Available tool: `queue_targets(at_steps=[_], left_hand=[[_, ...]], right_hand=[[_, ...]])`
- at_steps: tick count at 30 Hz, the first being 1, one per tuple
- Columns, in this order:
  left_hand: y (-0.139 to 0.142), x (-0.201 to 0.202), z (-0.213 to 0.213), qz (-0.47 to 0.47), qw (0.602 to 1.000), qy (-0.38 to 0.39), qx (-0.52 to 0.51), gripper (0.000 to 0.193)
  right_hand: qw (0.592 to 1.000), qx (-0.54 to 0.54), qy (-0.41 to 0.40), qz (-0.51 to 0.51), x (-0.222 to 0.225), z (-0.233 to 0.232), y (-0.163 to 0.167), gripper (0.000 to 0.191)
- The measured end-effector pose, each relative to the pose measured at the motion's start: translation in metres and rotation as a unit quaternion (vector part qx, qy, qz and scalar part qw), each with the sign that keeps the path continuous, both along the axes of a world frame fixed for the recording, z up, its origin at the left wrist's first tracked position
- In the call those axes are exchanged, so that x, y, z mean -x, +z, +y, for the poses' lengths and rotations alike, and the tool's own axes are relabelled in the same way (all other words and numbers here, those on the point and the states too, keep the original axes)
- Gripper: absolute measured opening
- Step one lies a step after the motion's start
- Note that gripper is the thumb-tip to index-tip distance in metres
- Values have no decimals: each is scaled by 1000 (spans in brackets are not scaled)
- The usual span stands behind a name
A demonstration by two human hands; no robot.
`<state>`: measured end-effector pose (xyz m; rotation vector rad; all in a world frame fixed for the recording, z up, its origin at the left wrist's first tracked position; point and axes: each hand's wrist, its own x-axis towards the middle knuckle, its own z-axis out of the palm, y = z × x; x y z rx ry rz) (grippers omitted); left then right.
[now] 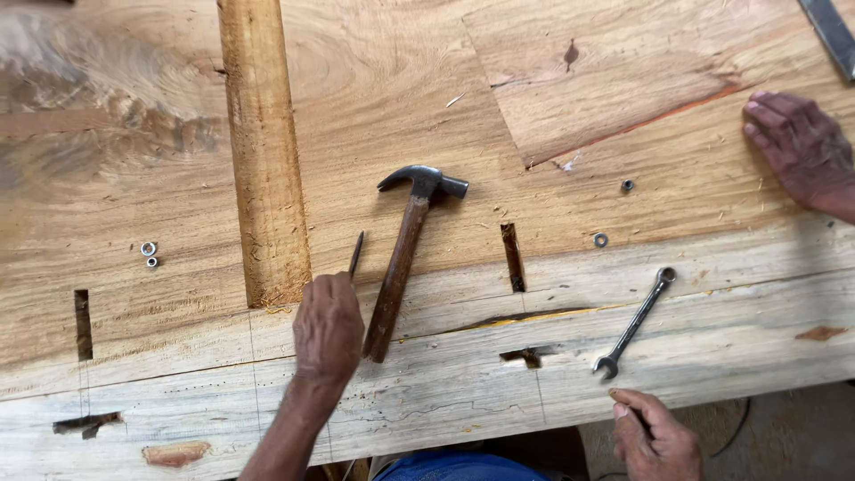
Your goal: The person hammers bolts into pre-cut slots in a wooden board on the workbench, then uses a wrench to tighten nuts onto the bolts. They reposition the board and continue driving and tightening fasteners along its edge.
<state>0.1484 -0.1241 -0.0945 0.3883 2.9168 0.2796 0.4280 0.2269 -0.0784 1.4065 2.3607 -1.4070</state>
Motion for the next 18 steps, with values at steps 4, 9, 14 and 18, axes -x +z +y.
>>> queue_targets(at_steps=[4,9,14,18], left_hand=[[31,7,1,-38,988,135,-58,18],[100,-38,28,-145,951,213,-170,22],[110,-119,116,-276,958,30,-73,33],[95,-141,161,-168,969,-179,38,21]], right_hand=[[990,-47,104,85,5,10,-16,24],[974,-128,124,137,9,50,-18,24],[956,-151,173,183,19,91,-25,25],[938,-182,183,230,29,107,-32,23]])
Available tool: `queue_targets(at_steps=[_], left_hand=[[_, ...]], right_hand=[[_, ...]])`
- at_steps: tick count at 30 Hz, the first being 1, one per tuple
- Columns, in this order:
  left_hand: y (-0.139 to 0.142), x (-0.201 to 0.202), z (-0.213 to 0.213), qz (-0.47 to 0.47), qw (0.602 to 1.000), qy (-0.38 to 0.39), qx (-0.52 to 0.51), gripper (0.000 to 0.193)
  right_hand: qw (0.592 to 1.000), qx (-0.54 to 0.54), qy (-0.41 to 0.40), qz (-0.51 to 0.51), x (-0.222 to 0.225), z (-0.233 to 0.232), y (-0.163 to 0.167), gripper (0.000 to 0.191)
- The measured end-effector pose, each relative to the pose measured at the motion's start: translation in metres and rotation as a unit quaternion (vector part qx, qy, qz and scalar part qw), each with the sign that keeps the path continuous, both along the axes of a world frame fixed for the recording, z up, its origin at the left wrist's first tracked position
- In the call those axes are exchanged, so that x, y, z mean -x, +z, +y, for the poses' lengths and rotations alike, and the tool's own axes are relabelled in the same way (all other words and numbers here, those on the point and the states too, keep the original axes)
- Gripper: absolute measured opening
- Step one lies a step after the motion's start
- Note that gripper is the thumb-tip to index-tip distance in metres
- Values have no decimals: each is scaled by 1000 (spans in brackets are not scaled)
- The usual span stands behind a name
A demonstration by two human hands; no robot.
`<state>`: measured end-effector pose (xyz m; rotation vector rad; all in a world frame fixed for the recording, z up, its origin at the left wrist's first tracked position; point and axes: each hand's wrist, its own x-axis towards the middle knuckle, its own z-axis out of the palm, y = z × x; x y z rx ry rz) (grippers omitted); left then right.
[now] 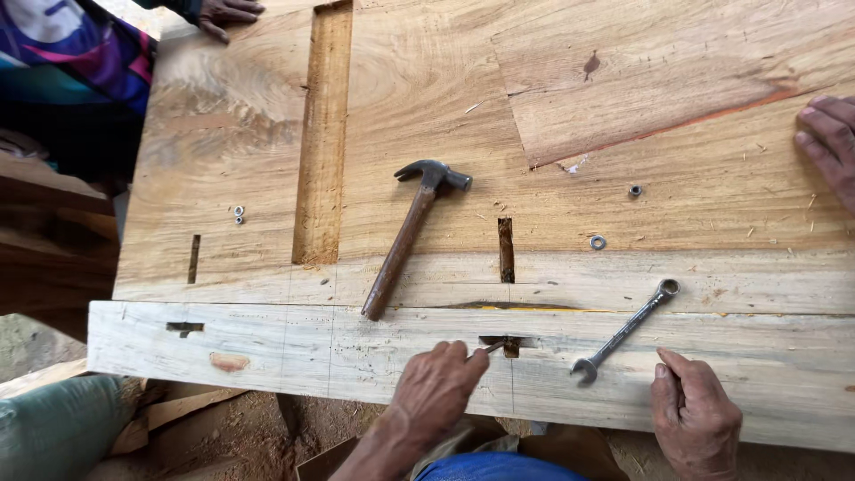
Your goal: The person hammers bolts into pre-cut slots in a wooden board on the workbench, then uses a wrench to tighten nuts onto the bolts. They reposition the board and continue driving and tightening fasteners along its edge.
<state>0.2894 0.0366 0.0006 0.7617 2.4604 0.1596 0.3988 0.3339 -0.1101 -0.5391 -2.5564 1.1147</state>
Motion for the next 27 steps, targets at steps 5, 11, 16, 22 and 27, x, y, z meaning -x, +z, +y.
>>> queue_targets(at_steps=[5,11,16,22,27], left_hand=[[-2,0,17,73,995,-47,-39,13],[-2,11,39,41,994,-102,28,21],[0,20,34,15,980,-159,116,30],[9,6,16,69,983,-140,102,21],[-5,-2,25,111,983,-145,14,17]], right_hand=[[998,-34,37,27,8,7,2,21],[998,-36,45,9,11,10,4,22],[998,-38,54,-26,11,12,2,23],[998,-39,52,-23,10,12,2,23],[998,-50,40,-12,12,11,3,22]])
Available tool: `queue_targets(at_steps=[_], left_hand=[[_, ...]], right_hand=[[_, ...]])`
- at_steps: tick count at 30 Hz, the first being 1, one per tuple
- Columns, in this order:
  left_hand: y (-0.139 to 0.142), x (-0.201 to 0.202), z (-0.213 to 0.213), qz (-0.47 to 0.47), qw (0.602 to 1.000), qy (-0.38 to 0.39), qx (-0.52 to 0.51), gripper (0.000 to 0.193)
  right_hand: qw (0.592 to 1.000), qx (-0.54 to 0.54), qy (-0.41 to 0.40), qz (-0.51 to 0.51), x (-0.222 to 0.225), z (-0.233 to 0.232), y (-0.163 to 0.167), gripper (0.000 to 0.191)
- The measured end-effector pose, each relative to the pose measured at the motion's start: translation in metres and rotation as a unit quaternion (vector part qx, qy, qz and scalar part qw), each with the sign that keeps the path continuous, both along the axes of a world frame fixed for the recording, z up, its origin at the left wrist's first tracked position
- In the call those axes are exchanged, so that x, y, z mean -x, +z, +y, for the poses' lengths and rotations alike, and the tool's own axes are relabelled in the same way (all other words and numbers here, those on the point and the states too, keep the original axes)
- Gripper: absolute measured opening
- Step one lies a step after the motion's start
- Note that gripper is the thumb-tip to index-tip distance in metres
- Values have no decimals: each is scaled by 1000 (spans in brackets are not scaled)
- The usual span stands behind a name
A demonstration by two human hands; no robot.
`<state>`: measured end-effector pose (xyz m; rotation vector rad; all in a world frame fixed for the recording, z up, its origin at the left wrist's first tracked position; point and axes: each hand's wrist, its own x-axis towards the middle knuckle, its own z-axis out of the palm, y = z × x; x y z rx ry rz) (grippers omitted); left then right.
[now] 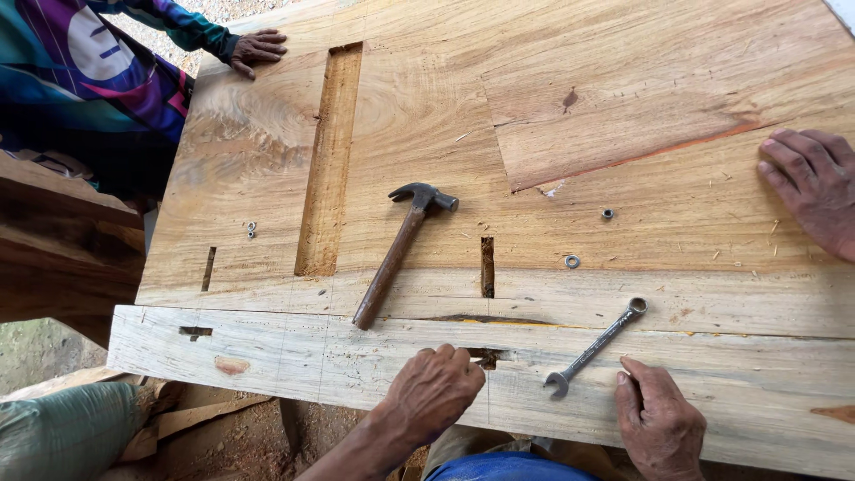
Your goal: The person hammers bolts into pre-cut slots in a wooden board on the workbench, then uses a wrench to tighten nuts onto the bolts. They reposition the board and continue driving and tightening fasteners along its edge.
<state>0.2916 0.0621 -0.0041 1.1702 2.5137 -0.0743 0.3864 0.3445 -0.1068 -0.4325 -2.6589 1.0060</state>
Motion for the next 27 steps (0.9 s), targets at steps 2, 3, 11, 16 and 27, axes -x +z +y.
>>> queue_targets(at_steps=[2,3,11,16,27], left_hand=[[-6,0,1,-4,1000,-4,-4,18],[-9,2,0,-7,1000,-5,0,18],[14,10,2,-28,993,6,115,16],[48,-17,5,12,974,61,217,24],[-25,3,-5,-2,999,-19,34,20]], right_hand=[[1000,-4,3,-1,1,0,0,22],[1000,-5,6,-1,1,0,-1,22],[1000,22,3,17,-3,1,-9,23],[1000,12,3,7,-4,2,-9,24],[1000,14,-7,-5,-5,2,-16,26]])
